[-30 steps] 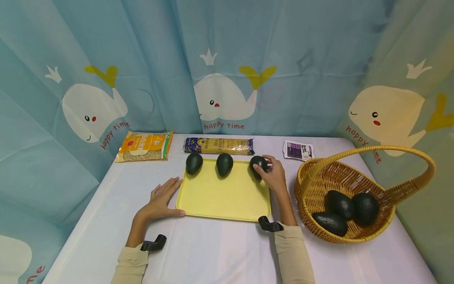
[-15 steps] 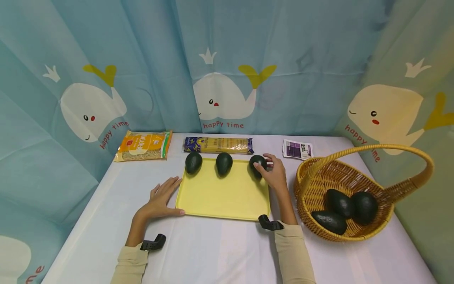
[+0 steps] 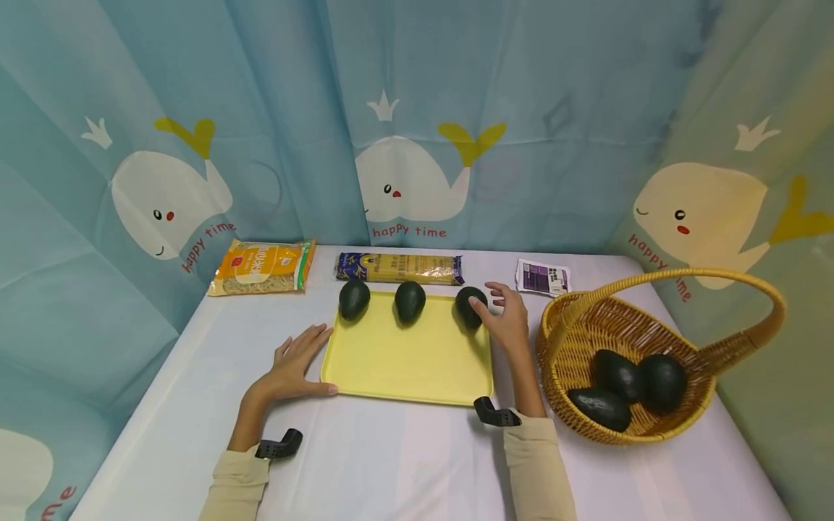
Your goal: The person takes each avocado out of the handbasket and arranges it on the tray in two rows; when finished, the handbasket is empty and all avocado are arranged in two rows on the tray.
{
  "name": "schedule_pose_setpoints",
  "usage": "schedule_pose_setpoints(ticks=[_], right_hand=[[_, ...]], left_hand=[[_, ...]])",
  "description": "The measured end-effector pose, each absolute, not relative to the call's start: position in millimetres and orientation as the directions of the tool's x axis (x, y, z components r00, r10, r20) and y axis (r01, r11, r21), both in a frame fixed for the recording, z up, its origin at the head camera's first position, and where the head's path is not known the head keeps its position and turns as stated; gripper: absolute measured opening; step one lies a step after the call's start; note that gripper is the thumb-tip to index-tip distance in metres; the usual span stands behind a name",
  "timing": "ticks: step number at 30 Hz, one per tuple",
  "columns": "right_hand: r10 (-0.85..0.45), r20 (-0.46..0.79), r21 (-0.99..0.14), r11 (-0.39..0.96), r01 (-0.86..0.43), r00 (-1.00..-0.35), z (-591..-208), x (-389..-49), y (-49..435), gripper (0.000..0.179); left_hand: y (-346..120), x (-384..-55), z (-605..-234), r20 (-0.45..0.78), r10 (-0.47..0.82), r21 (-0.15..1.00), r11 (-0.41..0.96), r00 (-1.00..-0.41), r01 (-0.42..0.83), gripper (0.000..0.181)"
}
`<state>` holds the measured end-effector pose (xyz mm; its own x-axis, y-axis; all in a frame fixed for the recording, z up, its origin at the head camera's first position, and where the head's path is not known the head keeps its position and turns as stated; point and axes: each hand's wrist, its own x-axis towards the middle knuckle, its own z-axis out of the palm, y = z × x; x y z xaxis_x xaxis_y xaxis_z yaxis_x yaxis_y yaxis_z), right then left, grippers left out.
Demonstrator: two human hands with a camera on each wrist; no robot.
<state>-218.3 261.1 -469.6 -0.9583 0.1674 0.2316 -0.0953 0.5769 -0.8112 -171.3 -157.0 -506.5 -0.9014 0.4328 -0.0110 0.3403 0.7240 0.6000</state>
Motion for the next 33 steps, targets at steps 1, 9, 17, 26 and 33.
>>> schedule_pose_setpoints(ticks=[1,9,17,26,33], right_hand=[[0.172,0.245,-0.812,0.574,-0.104,-0.954,-467.9,-217.3,260.4,0.053],[0.183,0.339,-0.793,0.584,-0.175,-0.923,-446.2,-207.8,254.3,0.044],[0.097,0.414,-0.765,0.575,-0.289,-0.905,-413.9,-192.1,250.6,0.042],[-0.09,0.452,-0.71,0.567,-0.419,-0.887,-377.3,-169.5,255.3,0.041],[-0.258,0.419,-0.708,0.507,-0.491,-0.87,-351.9,-145.8,267.9,0.038]], left_hand=[[-157.3,-171.0,-506.7,-0.008,0.434,0.602,0.722,-0.901,0.342,0.116],[-157.6,-171.8,-507.0,-0.002,0.439,0.595,0.723,-0.899,0.352,0.114],[-157.7,-171.4,-506.8,-0.013,0.438,0.598,0.724,-0.899,0.344,0.115],[-158.1,-172.4,-508.4,-0.014,0.435,0.589,0.731,-0.9,0.344,0.115],[-158.1,-174.3,-511.1,-0.021,0.428,0.581,0.74,-0.903,0.338,0.115]])
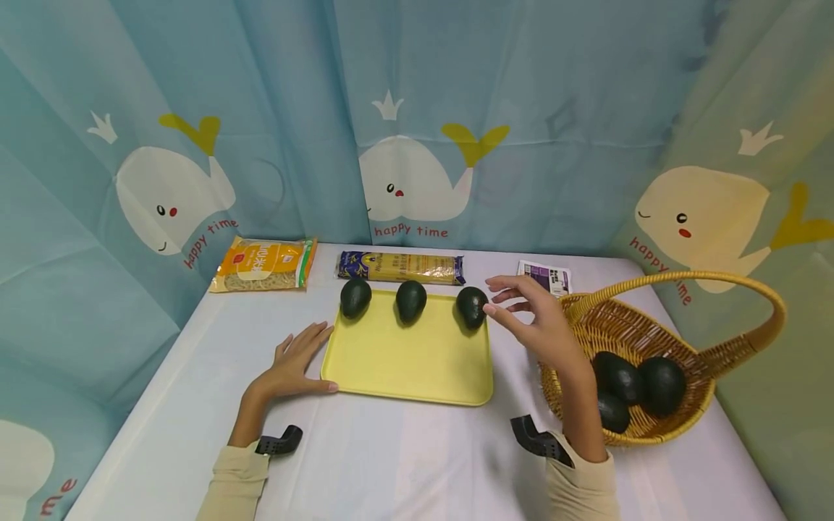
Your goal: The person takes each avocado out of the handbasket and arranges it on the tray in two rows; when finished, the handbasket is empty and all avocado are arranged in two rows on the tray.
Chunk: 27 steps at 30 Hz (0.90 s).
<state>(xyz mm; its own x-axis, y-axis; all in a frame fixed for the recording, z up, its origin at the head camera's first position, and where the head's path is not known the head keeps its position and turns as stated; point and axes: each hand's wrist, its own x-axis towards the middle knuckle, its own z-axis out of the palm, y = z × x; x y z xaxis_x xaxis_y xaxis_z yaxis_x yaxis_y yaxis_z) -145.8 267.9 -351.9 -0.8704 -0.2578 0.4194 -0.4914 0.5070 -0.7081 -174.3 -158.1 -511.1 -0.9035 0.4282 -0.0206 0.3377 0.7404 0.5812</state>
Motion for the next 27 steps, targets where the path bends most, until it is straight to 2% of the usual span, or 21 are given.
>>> schedule_pose_setpoints(ticks=[8,13,19,24,27], right_hand=[[-0.488,0.389,-0.695,0.401,-0.597,-0.781,-334.2,-126.8,298.3,0.04],[-0.565,0.348,-0.776,0.275,-0.568,-0.748,-333.0,-119.5,325.1,0.046],[-0.679,0.283,-0.864,0.127,-0.487,-0.678,-333.1,-112.5,357.6,0.047],[-0.72,0.175,-0.912,0.138,-0.387,-0.671,-331.7,-107.6,388.9,0.044],[-0.688,0.147,-0.907,0.193,-0.374,-0.711,-333.9,-107.0,407.8,0.044]], left_hand=[[-157.8,-172.8,-507.6,-0.03,0.436,0.586,0.737,-0.9,0.337,0.115],[-158.2,-172.5,-506.3,-0.029,0.432,0.591,0.735,-0.902,0.333,0.116],[-159.2,-173.2,-509.4,-0.013,0.433,0.583,0.736,-0.901,0.345,0.116],[-158.9,-172.0,-508.4,-0.008,0.433,0.596,0.726,-0.901,0.343,0.116],[-158.4,-171.2,-507.7,-0.011,0.432,0.596,0.727,-0.902,0.341,0.116]])
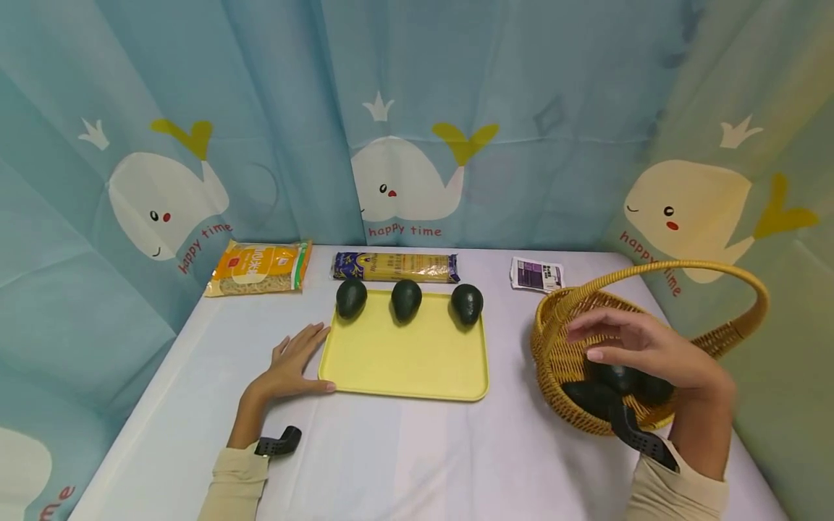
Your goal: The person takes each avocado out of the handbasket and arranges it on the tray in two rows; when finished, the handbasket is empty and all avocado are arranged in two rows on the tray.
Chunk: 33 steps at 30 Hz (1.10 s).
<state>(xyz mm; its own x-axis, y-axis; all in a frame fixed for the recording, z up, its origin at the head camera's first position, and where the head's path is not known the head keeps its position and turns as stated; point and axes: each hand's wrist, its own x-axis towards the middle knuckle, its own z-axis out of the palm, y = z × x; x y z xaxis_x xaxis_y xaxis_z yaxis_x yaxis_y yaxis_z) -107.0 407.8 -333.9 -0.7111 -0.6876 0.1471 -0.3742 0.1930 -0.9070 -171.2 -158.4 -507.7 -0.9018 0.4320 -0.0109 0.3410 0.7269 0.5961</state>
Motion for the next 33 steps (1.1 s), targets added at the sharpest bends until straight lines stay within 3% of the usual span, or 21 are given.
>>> schedule_pose_setpoints(ticks=[6,12,27,33], right_hand=[[-0.572,0.039,-0.852,0.41,-0.326,-0.82,-343.5,-115.4,438.3,0.04],[-0.532,-0.097,-0.844,0.492,-0.214,-0.841,-360.7,-130.9,459.0,0.041],[-0.494,-0.108,-0.845,0.503,-0.183,-0.862,-387.1,-141.6,475.8,0.048],[-0.454,-0.18,-0.852,0.516,-0.092,-0.873,-394.5,-141.4,477.7,0.051]], left_hand=[[-158.4,-171.0,-506.2,-0.008,0.437,0.599,0.722,-0.899,0.346,0.116],[-158.5,-172.1,-507.0,0.0,0.439,0.6,0.718,-0.898,0.352,0.115],[-157.5,-171.0,-506.6,-0.01,0.43,0.613,0.715,-0.903,0.334,0.116],[-157.6,-171.1,-506.8,-0.011,0.431,0.611,0.717,-0.902,0.335,0.116]])
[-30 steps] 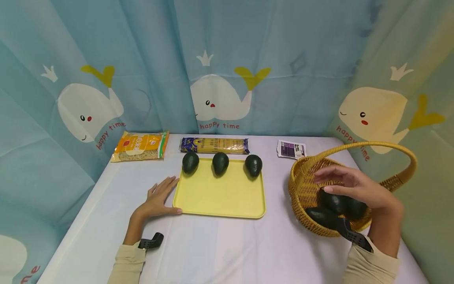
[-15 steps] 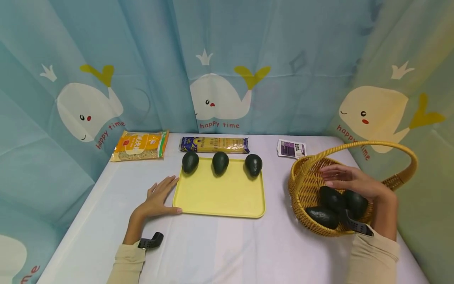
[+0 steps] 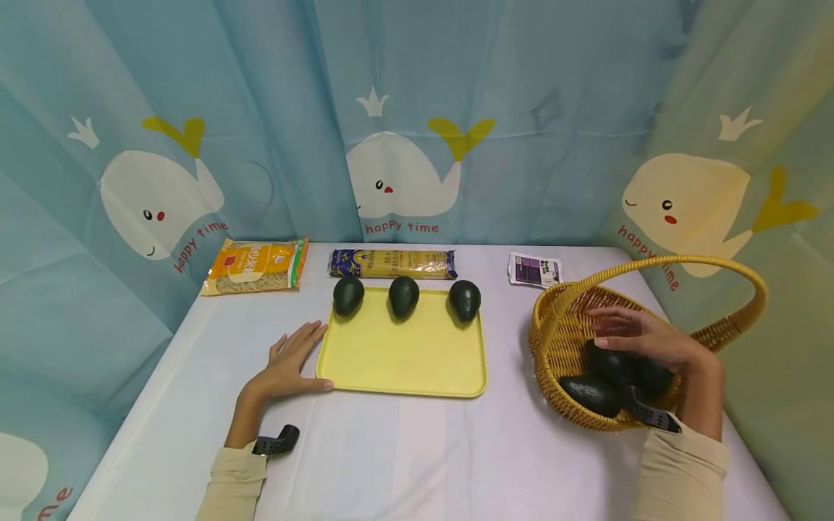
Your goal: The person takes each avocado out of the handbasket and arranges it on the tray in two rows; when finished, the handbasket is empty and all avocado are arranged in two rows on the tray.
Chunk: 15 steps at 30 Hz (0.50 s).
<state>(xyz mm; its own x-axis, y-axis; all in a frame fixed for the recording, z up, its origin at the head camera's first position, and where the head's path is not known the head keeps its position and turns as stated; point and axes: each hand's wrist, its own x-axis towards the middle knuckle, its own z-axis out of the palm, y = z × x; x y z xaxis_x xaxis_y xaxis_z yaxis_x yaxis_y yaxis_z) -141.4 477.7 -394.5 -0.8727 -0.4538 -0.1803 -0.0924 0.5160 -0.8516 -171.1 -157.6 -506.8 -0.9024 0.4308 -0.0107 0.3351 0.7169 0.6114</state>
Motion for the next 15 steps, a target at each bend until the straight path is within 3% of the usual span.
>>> schedule_pose_setpoints(ticks=[7,15], right_hand=[[-0.376,-0.302,-0.797,0.603,0.016,-0.876,-396.8,-141.1,475.8,0.052],[-0.354,-0.422,-0.771,0.625,0.124,-0.834,-403.4,-142.4,473.7,0.053]], left_hand=[[-158.0,-171.6,-507.7,-0.012,0.434,0.597,0.726,-0.901,0.341,0.116],[-157.2,-170.1,-505.7,-0.012,0.434,0.611,0.717,-0.901,0.337,0.116]])
